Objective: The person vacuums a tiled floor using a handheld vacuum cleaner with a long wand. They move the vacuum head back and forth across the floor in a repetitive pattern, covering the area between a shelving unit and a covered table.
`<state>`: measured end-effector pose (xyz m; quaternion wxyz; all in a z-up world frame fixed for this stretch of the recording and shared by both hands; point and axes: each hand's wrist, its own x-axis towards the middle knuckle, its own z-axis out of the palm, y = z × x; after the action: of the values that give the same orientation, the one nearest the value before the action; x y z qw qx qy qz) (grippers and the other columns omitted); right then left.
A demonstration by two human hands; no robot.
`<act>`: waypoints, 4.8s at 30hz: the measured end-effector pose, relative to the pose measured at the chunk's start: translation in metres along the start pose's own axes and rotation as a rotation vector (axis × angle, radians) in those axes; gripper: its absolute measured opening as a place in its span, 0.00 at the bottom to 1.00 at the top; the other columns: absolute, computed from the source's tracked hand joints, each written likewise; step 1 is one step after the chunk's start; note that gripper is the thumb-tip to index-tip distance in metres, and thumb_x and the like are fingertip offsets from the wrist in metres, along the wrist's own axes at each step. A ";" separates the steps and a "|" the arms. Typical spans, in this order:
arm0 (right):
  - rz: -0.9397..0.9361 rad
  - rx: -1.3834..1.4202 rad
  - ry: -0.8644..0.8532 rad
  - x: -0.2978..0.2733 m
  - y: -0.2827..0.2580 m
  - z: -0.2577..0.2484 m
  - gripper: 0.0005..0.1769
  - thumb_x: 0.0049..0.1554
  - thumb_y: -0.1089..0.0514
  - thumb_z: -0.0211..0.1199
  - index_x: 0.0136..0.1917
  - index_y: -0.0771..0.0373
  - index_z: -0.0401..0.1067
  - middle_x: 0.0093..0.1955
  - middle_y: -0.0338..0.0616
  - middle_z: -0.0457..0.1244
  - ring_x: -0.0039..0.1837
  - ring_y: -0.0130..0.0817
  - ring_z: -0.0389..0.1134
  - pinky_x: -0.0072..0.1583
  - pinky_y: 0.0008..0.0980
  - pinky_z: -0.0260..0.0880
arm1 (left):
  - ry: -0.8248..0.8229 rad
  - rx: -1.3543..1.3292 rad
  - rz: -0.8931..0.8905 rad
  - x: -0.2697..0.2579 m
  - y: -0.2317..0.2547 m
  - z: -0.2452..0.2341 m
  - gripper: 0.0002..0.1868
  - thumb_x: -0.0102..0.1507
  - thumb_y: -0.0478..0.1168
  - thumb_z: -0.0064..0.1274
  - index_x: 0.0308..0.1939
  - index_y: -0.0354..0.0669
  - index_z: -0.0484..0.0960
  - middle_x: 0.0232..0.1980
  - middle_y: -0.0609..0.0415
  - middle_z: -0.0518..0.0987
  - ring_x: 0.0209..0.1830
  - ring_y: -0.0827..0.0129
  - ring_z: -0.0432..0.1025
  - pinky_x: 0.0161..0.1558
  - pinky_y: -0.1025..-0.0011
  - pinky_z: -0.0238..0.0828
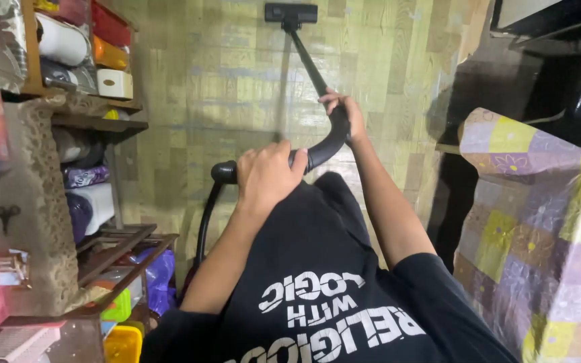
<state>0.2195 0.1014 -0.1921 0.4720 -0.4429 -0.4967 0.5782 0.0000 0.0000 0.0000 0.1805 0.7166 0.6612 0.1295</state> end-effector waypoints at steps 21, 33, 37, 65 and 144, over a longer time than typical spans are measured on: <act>0.115 -0.054 -0.055 0.282 -0.016 -0.074 0.30 0.67 0.59 0.33 0.33 0.66 0.72 0.54 0.58 0.71 0.76 0.47 0.60 0.79 0.44 0.43 | -0.090 0.012 -0.164 0.270 0.015 -0.016 0.29 0.65 0.66 0.39 0.34 0.47 0.82 0.32 0.46 0.84 0.35 0.46 0.82 0.42 0.51 0.75; 0.136 -0.024 -0.054 0.291 -0.014 -0.078 0.30 0.67 0.58 0.33 0.34 0.66 0.73 0.52 0.58 0.70 0.76 0.48 0.59 0.80 0.43 0.43 | -0.087 0.034 -0.159 0.280 0.017 -0.008 0.29 0.66 0.64 0.38 0.31 0.47 0.84 0.28 0.48 0.83 0.33 0.49 0.82 0.39 0.54 0.76; 0.142 -0.060 -0.042 0.256 -0.018 -0.062 0.30 0.67 0.59 0.33 0.34 0.65 0.73 0.54 0.57 0.70 0.76 0.48 0.59 0.79 0.42 0.43 | -0.096 -0.027 -0.163 0.247 0.016 -0.026 0.29 0.67 0.62 0.38 0.33 0.45 0.85 0.30 0.46 0.84 0.34 0.47 0.82 0.40 0.53 0.77; -0.175 -0.062 -0.149 -0.124 0.016 0.020 0.10 0.65 0.66 0.45 0.46 0.71 0.67 0.48 0.59 0.69 0.73 0.59 0.61 0.78 0.54 0.43 | -0.183 0.033 -0.191 -0.133 0.041 -0.040 0.31 0.68 0.65 0.35 0.38 0.48 0.87 0.36 0.48 0.86 0.41 0.51 0.83 0.47 0.52 0.74; -0.042 -0.110 -0.091 0.091 -0.001 0.086 0.27 0.68 0.61 0.35 0.40 0.70 0.74 0.53 0.63 0.70 0.71 0.58 0.65 0.79 0.53 0.47 | 0.407 0.058 -0.059 0.049 -0.089 -0.047 0.22 0.63 0.55 0.49 0.19 0.48 0.77 0.16 0.52 0.75 0.21 0.55 0.77 0.32 0.61 0.73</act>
<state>0.1204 0.1780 -0.1849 0.4361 -0.4309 -0.5578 0.5595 -0.0956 0.0582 0.0013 0.0262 0.6610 0.7081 0.2470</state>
